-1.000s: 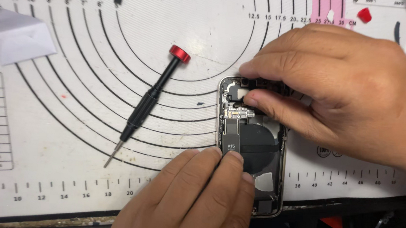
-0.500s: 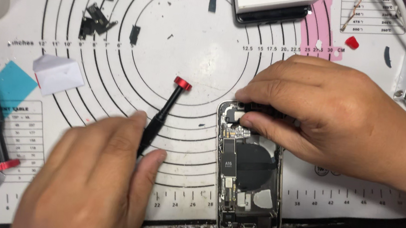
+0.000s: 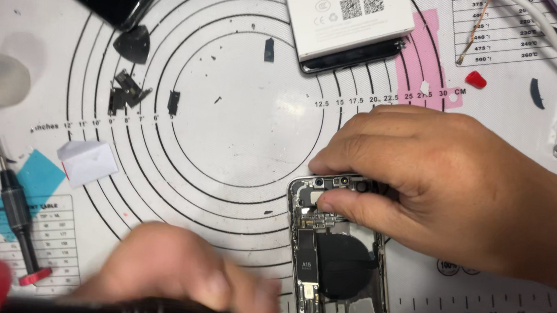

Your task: The person disassembles a smartphone on a repair mat. They hold the opened phone frame, use a screwdriver to remove screws from the logic board area, pry and lift small internal components with a tool and fingers, and turn the phone frame over to work on its other side.

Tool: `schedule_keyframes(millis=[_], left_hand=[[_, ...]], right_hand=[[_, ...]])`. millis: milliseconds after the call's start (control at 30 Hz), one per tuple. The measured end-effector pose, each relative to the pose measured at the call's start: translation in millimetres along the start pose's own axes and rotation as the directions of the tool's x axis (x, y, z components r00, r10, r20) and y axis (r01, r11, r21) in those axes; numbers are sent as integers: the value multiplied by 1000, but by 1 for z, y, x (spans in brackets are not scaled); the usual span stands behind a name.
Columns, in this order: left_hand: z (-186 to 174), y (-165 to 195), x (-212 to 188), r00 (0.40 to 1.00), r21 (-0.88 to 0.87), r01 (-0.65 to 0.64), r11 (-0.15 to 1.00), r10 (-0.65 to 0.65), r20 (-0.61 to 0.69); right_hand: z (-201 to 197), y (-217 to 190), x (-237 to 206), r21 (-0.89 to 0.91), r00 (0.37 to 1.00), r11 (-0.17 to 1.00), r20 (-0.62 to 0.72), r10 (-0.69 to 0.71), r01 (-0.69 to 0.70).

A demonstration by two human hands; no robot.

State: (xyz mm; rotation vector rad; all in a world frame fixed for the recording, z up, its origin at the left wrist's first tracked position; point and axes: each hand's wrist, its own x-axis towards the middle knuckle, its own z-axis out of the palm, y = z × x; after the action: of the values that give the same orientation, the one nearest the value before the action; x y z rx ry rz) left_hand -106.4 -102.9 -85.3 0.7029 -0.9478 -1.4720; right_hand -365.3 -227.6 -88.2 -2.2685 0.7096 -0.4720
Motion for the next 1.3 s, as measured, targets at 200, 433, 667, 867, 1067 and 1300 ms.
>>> schedule_keyframes(millis=[200,433,667,867,1067,1300], left_hand=[[27,-25,-1,1000,632,15,775,5,-30],[57,-33,23,977,958,-213,194,55,206],[77,-30,34,976,973,-217,77,16,216],[96,-27,50,961,960,-277,-52,-37,275],[97,-26,50,956,948,-291,-129,-70,284],[86,-31,42,968,959,-240,-152,-112,225]], right_hand=[[2,10,-2,23,1000,1000,0,13,-13],[4,18,-8,39,998,998,-51,-41,43],[6,20,-13,76,994,995,-85,-62,69],[6,21,-17,119,996,991,-76,-48,57],[6,23,-24,147,999,989,-48,-22,29],[7,24,-27,127,999,991,-21,-30,33]])
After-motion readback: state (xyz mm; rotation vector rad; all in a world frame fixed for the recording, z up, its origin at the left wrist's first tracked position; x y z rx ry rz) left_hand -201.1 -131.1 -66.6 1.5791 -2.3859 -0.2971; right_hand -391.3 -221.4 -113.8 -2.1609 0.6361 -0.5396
